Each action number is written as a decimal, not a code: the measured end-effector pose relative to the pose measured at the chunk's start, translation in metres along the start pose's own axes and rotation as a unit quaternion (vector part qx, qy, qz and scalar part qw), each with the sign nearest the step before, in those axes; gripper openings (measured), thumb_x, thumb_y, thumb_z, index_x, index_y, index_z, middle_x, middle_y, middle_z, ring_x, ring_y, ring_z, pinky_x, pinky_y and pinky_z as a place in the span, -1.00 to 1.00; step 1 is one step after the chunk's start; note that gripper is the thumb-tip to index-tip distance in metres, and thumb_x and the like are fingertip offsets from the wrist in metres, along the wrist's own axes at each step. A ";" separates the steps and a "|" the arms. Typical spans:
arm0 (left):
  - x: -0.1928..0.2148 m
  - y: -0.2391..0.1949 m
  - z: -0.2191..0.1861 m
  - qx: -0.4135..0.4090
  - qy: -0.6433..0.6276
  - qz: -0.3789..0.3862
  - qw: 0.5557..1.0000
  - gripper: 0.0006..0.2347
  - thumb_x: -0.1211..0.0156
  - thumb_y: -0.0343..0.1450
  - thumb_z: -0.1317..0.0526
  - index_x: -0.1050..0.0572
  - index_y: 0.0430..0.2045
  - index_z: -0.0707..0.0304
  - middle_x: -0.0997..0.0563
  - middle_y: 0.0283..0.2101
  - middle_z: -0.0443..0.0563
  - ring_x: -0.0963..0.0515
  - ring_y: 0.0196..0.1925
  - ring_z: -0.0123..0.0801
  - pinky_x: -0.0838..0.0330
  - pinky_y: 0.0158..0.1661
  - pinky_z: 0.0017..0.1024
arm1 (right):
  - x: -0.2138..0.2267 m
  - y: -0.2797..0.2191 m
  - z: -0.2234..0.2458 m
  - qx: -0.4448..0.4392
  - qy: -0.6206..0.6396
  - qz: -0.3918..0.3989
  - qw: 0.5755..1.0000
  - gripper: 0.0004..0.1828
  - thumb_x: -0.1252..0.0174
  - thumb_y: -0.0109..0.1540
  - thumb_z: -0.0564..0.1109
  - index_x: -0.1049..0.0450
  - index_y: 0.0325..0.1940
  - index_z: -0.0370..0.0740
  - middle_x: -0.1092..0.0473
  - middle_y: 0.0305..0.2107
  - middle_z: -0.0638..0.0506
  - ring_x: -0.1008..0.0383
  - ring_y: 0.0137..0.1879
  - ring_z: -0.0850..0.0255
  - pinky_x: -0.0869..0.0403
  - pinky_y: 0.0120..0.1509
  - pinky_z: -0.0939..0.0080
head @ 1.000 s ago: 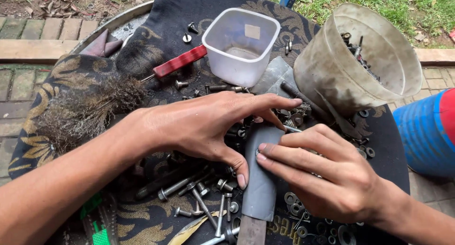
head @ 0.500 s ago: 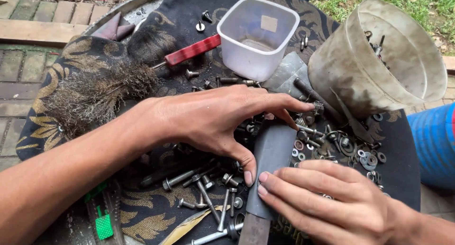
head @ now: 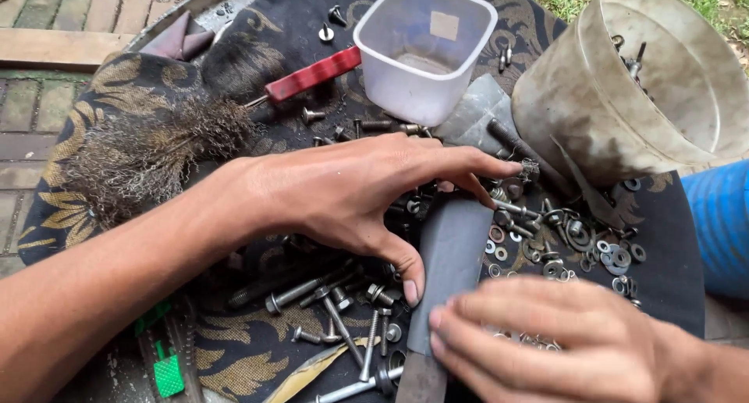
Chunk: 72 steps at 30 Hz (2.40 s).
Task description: The person cleans metal washers and bolts by hand using a metal file and sandpaper. They repeatedly pick up individual washers, rub them on the file, and then rub them on sandpaper before placing them back on the table. The person also picks up bolts from a bucket and rubs them on the file.
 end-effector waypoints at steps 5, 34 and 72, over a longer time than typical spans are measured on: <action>-0.001 0.000 0.001 -0.008 0.004 0.001 1.000 -0.14 -0.36 0.25 -0.16 -0.06 0.37 0.25 -0.53 0.30 0.27 -0.58 0.36 -0.10 -0.45 0.27 -0.24 | 0.011 0.004 -0.023 -0.055 0.146 -0.015 0.988 -0.67 0.07 0.36 -0.17 -0.57 -0.02 -0.38 -0.56 0.00 -0.17 -0.63 0.05 -0.04 -0.65 0.13 0.08; 0.021 0.029 -0.096 0.184 0.012 -0.244 0.952 -0.81 -0.38 0.29 0.12 -0.67 -0.31 0.13 -0.83 -0.33 -0.12 -0.82 -0.41 -0.66 -0.78 -0.31 -0.72 | 0.008 -0.046 -0.054 -0.478 0.439 -0.414 0.638 -0.88 -0.24 0.26 -0.18 -0.51 -0.29 -0.31 -0.46 -0.38 0.04 -0.38 -0.26 0.34 -0.38 -0.22 0.38; -0.030 0.008 -0.051 0.351 -0.455 -0.431 0.696 -0.84 -0.34 0.31 0.38 -0.71 -0.35 0.60 -0.79 -0.40 0.46 -0.79 -0.37 -0.06 -0.73 -0.28 -0.34 | 0.045 -0.050 -0.040 -0.268 0.019 -0.337 0.902 -0.88 -0.07 0.33 -0.14 -0.39 -0.09 -0.20 -0.37 -0.07 -0.25 -0.69 0.03 -0.05 -0.78 0.22 0.08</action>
Point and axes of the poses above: each hand's wrist, its own y-axis towards the middle knuckle, its own x-axis out of the back of the hand, z = x × y, the point moved 6 cm from there along y, towards the middle knuckle
